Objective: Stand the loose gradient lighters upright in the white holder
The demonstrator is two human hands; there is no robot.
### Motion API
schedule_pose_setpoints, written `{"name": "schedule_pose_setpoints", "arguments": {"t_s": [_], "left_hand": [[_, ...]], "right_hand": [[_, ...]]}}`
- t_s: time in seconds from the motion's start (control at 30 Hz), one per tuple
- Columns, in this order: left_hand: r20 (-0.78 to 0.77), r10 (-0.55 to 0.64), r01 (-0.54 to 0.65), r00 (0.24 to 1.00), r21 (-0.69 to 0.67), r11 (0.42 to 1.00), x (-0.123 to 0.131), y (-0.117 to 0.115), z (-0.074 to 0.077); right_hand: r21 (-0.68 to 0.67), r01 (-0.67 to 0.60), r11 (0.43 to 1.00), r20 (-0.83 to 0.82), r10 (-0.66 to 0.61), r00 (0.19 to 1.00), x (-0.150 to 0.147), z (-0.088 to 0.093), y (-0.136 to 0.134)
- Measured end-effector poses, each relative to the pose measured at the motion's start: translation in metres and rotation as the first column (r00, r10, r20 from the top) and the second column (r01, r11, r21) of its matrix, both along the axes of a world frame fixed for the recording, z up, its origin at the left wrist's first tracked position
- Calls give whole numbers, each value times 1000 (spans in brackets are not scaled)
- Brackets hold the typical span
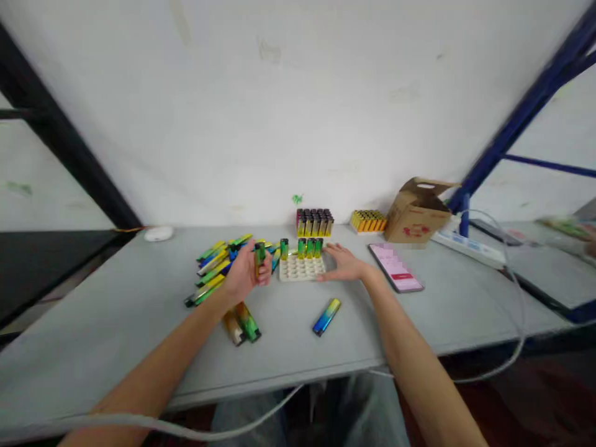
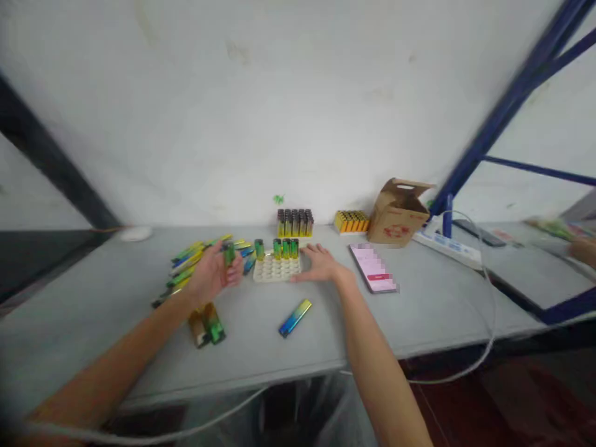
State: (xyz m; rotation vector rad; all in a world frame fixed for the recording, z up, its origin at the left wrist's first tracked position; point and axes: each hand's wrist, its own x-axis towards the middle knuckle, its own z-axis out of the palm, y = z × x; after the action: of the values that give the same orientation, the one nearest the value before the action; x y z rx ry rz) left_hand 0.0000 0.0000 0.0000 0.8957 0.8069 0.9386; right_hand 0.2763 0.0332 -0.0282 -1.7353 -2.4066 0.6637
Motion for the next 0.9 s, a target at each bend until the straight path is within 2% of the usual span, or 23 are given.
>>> {"name": "schedule_pose_setpoints", "arguments": {"t_s": [0.23, 0.4, 0.6, 0.9], "left_hand": [[-16, -51, 52, 999, 37, 998, -3, 1, -6], [-37, -52, 53, 998, 37, 998, 0, 4, -13], [-92, 13, -11, 996, 27, 1000, -3, 7, -11], [-182, 166, -153, 969, 79, 985, -4, 4, -2]], "right_hand": [[-9, 35, 999, 70, -34, 997, -1, -12, -2], [53, 8, 999, 81, -12, 997, -1, -17, -8], [156, 11, 988, 39, -18, 999, 2, -25, -11], [202, -1, 979, -5, 2, 1000, 6, -26, -10]]}}
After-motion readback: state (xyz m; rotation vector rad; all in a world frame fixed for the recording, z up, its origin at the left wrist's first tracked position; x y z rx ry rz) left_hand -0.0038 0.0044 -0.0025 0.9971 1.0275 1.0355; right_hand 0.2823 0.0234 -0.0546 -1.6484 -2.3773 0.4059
